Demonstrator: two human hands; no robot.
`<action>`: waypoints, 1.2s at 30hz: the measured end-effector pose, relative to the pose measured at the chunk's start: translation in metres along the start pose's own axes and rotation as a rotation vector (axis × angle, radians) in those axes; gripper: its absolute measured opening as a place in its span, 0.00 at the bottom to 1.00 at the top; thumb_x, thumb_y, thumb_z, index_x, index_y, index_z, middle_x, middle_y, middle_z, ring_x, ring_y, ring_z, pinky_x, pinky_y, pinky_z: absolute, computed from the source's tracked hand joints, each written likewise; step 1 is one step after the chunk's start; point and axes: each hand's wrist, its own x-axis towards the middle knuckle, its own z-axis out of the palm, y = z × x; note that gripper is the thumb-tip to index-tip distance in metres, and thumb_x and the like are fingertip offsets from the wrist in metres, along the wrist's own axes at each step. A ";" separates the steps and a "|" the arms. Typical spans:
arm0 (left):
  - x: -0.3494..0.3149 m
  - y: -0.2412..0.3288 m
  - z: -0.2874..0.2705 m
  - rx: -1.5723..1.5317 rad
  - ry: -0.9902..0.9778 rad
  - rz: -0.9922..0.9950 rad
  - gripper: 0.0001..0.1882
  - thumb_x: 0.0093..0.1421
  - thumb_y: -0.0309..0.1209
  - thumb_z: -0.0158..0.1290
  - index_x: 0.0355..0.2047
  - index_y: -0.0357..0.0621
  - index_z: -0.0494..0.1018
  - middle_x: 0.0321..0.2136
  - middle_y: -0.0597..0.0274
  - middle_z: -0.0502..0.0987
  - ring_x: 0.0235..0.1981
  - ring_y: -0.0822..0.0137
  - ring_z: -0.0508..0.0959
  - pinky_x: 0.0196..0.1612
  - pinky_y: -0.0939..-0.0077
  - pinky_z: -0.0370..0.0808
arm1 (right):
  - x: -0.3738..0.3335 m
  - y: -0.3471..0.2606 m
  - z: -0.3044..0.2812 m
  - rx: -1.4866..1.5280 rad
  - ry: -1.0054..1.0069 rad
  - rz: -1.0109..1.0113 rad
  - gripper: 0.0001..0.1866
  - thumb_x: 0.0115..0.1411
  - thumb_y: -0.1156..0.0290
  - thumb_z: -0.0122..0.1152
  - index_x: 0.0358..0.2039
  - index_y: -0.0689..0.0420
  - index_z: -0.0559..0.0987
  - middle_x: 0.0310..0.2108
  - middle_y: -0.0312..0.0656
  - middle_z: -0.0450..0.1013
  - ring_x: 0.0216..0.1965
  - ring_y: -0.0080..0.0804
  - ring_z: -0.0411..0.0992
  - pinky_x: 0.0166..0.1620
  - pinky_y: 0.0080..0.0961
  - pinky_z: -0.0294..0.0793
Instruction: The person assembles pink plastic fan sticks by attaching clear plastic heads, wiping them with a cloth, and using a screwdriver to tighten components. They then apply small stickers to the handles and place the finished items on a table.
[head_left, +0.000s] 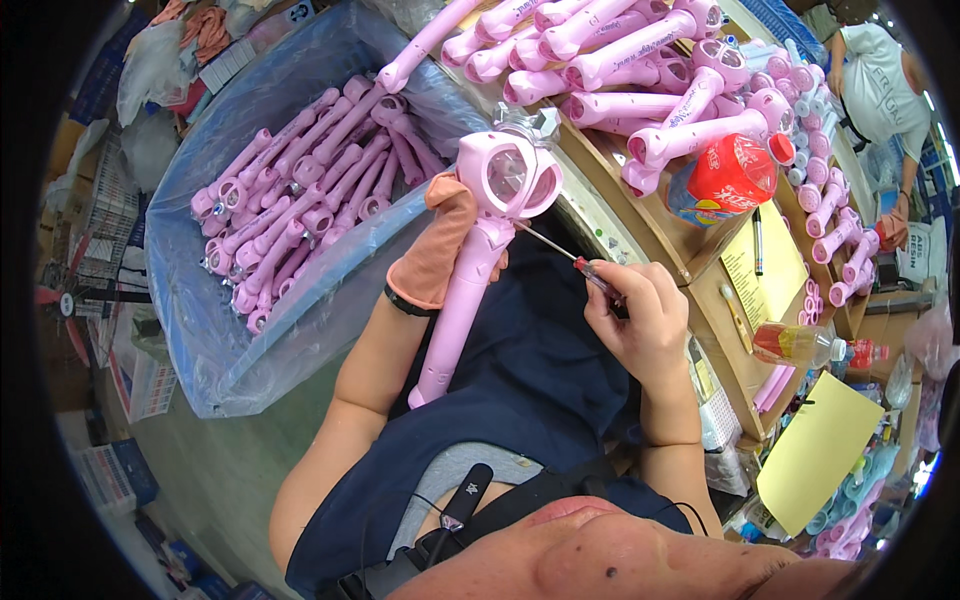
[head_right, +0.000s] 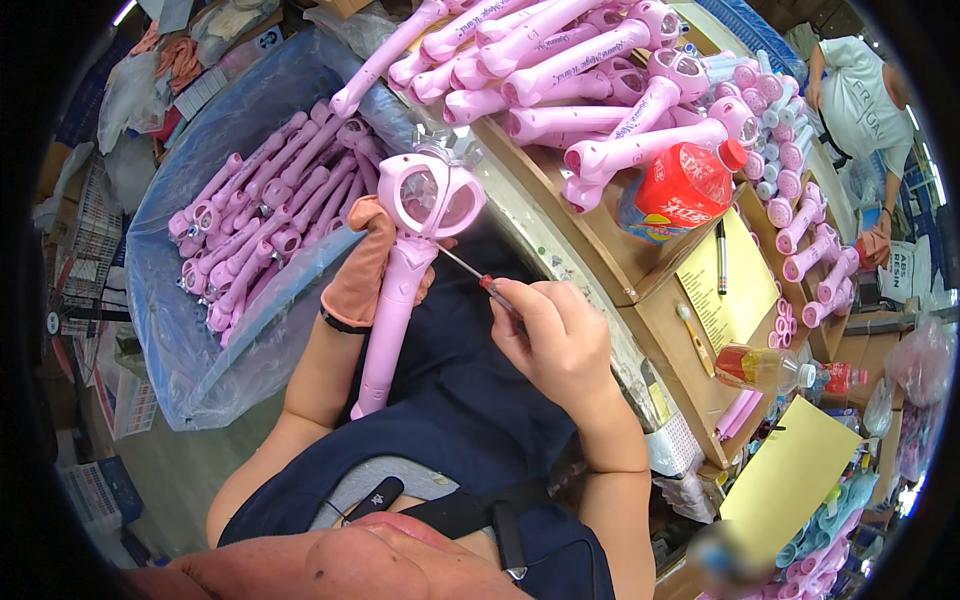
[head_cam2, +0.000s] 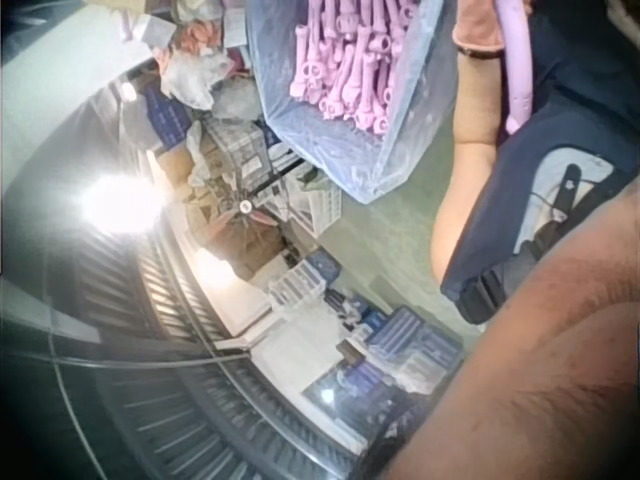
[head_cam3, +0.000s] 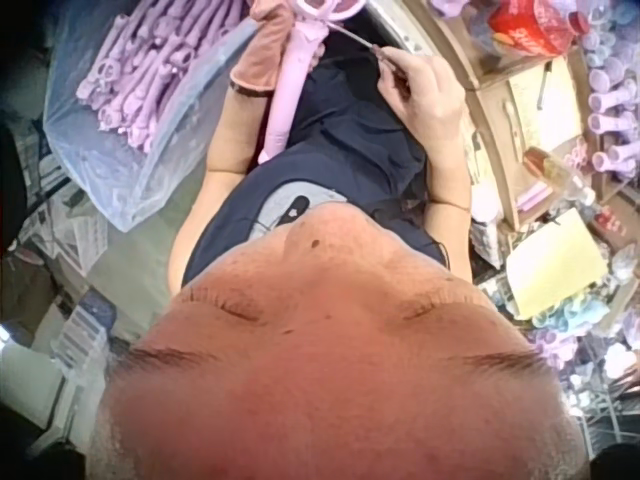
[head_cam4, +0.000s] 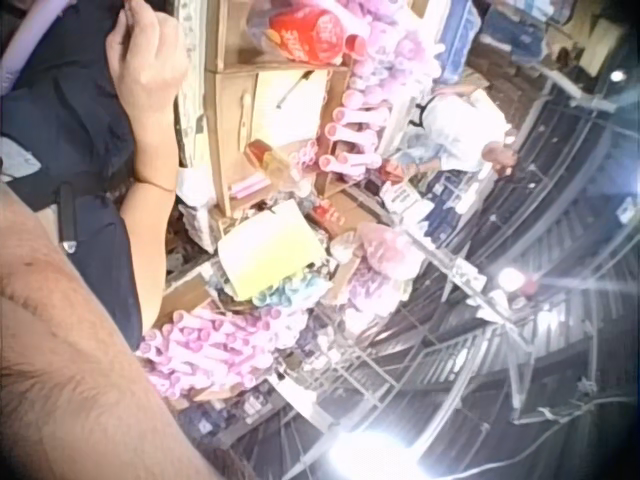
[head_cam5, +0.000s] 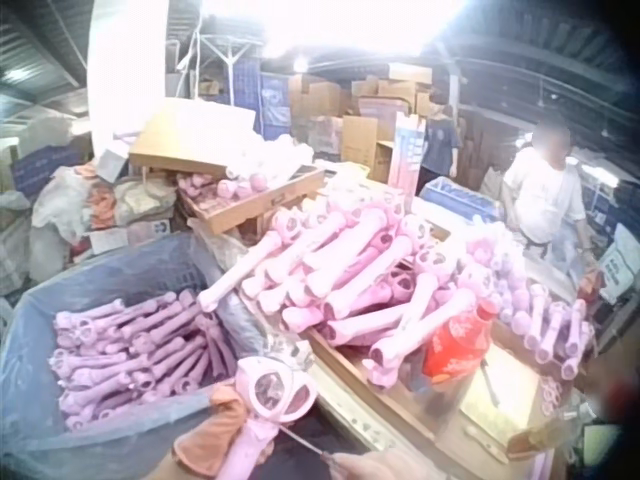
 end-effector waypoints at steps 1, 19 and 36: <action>0.000 -0.001 0.000 0.010 -0.001 0.006 0.32 0.57 0.59 0.48 0.52 0.50 0.62 0.36 0.54 0.78 0.18 0.71 0.76 0.17 0.81 0.74 | 0.000 0.000 0.001 -0.023 -0.016 -0.004 0.16 0.44 0.79 0.67 0.36 0.58 0.76 0.23 0.39 0.70 0.21 0.33 0.70 0.22 0.27 0.70; -0.006 -0.005 0.003 0.812 0.093 0.303 0.12 0.57 0.26 0.55 0.38 0.36 0.65 0.24 0.65 0.70 0.18 0.78 0.72 0.18 0.84 0.69 | -0.026 0.016 0.015 0.086 -0.162 0.431 0.05 0.58 0.72 0.58 0.34 0.59 0.77 0.24 0.42 0.73 0.23 0.39 0.72 0.26 0.30 0.70; -0.002 -0.007 -0.001 -0.046 0.107 0.093 0.14 0.64 0.47 0.46 0.43 0.58 0.59 0.27 0.58 0.75 0.17 0.67 0.76 0.16 0.80 0.73 | -0.018 -0.017 -0.005 0.162 0.017 0.316 0.09 0.54 0.79 0.60 0.37 0.61 0.75 0.25 0.42 0.71 0.22 0.34 0.69 0.25 0.26 0.68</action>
